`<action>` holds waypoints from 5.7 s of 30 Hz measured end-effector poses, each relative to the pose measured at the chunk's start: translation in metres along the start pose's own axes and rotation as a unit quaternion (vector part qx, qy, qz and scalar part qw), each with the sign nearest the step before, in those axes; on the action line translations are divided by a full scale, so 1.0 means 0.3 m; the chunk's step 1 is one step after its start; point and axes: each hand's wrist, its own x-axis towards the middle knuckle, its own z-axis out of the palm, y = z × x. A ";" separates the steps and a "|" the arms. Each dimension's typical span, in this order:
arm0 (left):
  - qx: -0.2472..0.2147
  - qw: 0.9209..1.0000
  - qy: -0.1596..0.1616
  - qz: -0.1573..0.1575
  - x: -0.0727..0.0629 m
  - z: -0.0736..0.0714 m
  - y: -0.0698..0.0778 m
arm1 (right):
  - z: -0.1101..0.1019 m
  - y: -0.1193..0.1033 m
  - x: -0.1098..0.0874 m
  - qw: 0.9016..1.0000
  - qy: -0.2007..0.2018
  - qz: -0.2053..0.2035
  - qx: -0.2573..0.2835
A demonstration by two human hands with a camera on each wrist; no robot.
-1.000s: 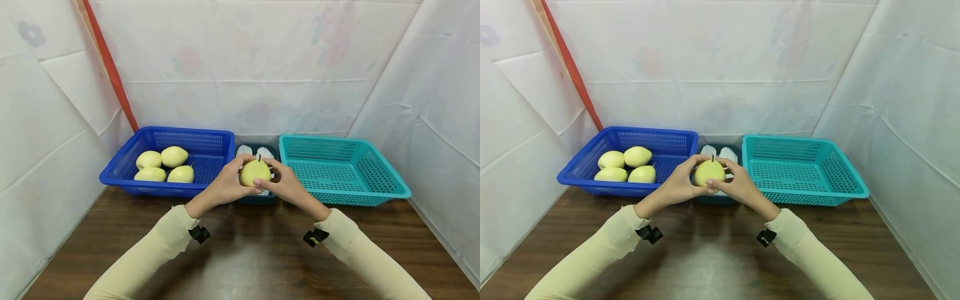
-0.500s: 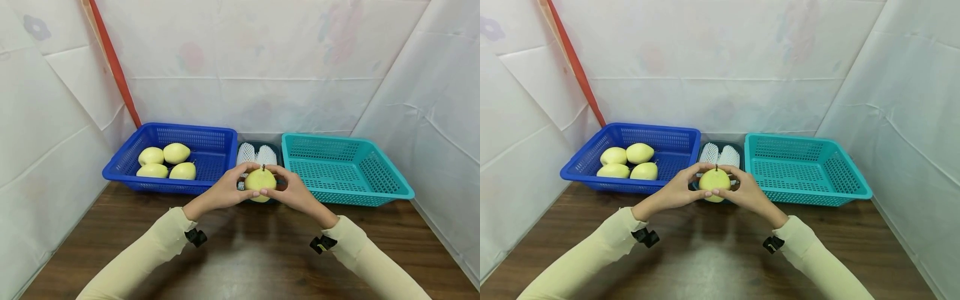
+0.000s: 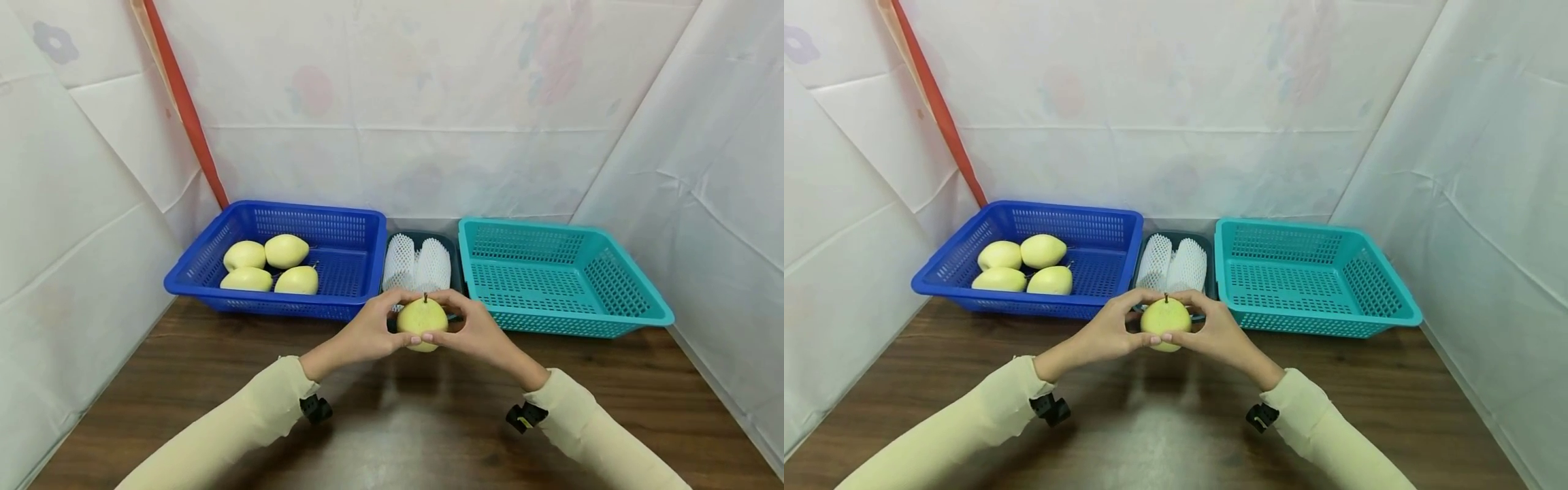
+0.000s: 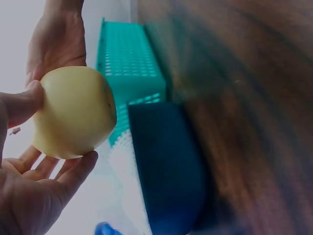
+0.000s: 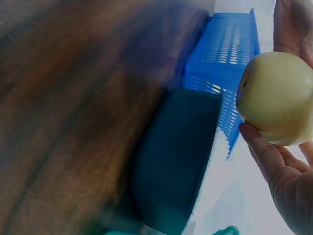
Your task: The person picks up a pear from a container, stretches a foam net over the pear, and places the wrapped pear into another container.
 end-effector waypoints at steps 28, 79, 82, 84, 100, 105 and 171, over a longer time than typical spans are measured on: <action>0.023 1.000 -0.021 -0.005 -0.088 0.088 -0.098 | 0.093 0.051 -0.077 1.000 -0.018 -0.002 -0.018; 0.024 0.999 -0.023 0.035 -0.129 0.111 -0.159 | -0.052 0.139 0.215 0.881 -0.009 -0.068 -0.467; 0.017 0.999 -0.028 0.011 -0.130 0.110 -0.149 | -0.038 0.163 0.230 0.878 0.001 -0.053 -0.475; 0.014 0.999 -0.030 -0.002 -0.129 0.110 -0.142 | -0.028 0.173 0.236 0.872 0.007 -0.049 -0.488; 0.023 0.999 -0.028 -0.006 -0.132 0.113 -0.136 | -0.028 0.166 0.247 0.857 0.113 -0.094 -0.494; 0.021 0.999 -0.028 -0.009 -0.132 0.112 -0.137 | -0.055 0.127 0.248 0.859 0.145 -0.111 -0.478; -0.484 0.839 0.140 -0.204 0.059 0.021 -0.006 | -0.074 -0.196 0.000 0.912 0.161 -0.216 -0.310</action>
